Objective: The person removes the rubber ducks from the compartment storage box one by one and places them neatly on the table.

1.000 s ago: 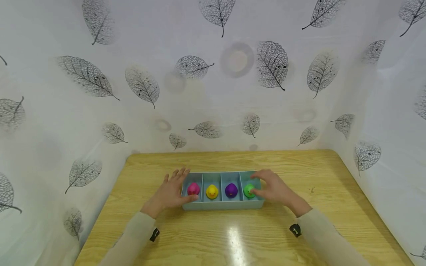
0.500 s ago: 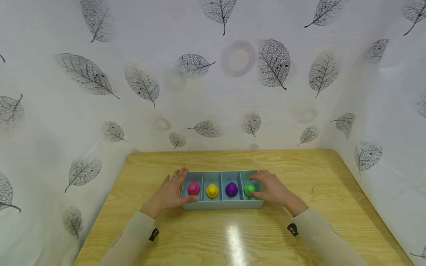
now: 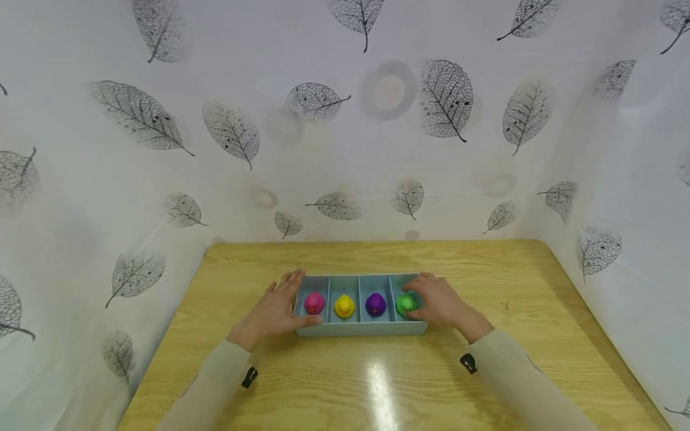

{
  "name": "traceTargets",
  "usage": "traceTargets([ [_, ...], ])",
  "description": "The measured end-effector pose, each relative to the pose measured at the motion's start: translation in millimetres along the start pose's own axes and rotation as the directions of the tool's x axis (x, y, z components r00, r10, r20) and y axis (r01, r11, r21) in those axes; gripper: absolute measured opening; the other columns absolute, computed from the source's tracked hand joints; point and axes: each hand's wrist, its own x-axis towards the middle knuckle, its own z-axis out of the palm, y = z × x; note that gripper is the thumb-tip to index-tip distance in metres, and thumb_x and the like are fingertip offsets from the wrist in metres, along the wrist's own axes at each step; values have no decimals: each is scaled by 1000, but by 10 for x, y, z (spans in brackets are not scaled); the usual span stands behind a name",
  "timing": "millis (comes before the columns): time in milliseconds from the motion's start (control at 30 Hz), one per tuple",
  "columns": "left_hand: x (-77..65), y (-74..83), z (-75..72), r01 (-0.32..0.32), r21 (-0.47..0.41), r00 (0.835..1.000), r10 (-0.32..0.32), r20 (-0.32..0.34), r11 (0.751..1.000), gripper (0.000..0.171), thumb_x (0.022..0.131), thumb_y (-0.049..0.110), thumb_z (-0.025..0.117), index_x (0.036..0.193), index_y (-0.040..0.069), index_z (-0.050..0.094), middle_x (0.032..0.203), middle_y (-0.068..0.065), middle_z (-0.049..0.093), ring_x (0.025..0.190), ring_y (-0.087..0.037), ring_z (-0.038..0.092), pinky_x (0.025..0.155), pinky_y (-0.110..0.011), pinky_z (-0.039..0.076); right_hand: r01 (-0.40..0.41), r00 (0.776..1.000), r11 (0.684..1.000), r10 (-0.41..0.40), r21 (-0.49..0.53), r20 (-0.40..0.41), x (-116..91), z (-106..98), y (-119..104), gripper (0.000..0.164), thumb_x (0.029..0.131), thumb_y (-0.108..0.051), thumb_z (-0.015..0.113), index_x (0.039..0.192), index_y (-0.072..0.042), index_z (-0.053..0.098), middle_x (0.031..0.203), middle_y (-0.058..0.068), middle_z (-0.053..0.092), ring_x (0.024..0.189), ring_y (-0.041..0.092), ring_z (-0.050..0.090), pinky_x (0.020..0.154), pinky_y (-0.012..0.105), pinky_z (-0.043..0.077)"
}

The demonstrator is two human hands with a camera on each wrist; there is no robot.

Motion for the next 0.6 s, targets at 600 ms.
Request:
traceTargets([
  [600, -4, 23, -5, 21, 8, 1000, -21, 8, 1000, 122, 87, 77, 67, 167, 0, 19, 175, -21, 21, 160, -46, 22, 126, -71, 21, -21, 1000, 996, 21, -83, 6, 44, 3, -7, 46, 79, -42, 91, 109, -9, 80, 122, 12, 74, 133, 50, 56, 102, 73, 48],
])
